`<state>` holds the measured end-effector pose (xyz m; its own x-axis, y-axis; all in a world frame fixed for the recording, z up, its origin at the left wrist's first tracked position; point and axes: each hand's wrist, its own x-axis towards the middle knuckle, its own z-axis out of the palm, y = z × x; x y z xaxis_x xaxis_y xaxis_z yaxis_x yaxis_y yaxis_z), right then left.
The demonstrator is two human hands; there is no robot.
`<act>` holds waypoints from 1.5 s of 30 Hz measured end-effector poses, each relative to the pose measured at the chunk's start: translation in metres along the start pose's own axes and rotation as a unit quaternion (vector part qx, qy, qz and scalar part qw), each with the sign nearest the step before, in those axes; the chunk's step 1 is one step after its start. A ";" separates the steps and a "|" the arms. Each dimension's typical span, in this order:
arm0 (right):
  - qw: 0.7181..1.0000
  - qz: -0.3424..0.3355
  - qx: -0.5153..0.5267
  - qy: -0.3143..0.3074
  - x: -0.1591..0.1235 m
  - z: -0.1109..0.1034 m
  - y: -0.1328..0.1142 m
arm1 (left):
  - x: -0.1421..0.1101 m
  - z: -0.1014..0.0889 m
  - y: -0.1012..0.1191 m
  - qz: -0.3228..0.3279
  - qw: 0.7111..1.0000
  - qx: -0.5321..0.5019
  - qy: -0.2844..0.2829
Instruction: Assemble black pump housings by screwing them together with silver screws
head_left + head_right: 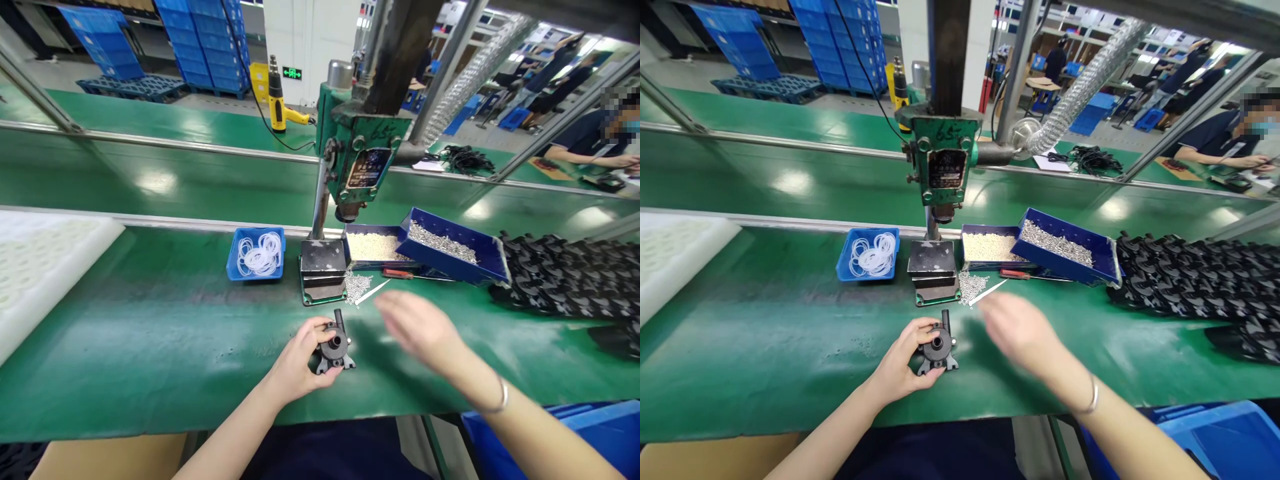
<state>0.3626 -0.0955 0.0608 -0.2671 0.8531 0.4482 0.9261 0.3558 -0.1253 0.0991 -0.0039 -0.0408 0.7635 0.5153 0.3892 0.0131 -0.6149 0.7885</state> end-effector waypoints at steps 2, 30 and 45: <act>0.982 0.155 -0.057 0.088 0.015 -0.022 0.050 | 0.000 0.000 0.000 -0.009 1.000 0.000 -0.004; 0.787 0.527 0.314 0.065 0.020 -0.035 0.209 | -0.005 -0.001 -0.011 -0.005 0.996 0.085 0.020; 0.736 0.429 0.508 0.125 0.054 -0.053 0.122 | -0.004 -0.007 -0.004 -0.002 0.996 0.087 0.015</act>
<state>0.4757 -0.0262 0.1169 0.4758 0.8782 -0.0485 0.0145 -0.0630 -0.9979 0.0909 0.0003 -0.0419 0.7435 0.5343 0.4021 0.1306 -0.7058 0.6963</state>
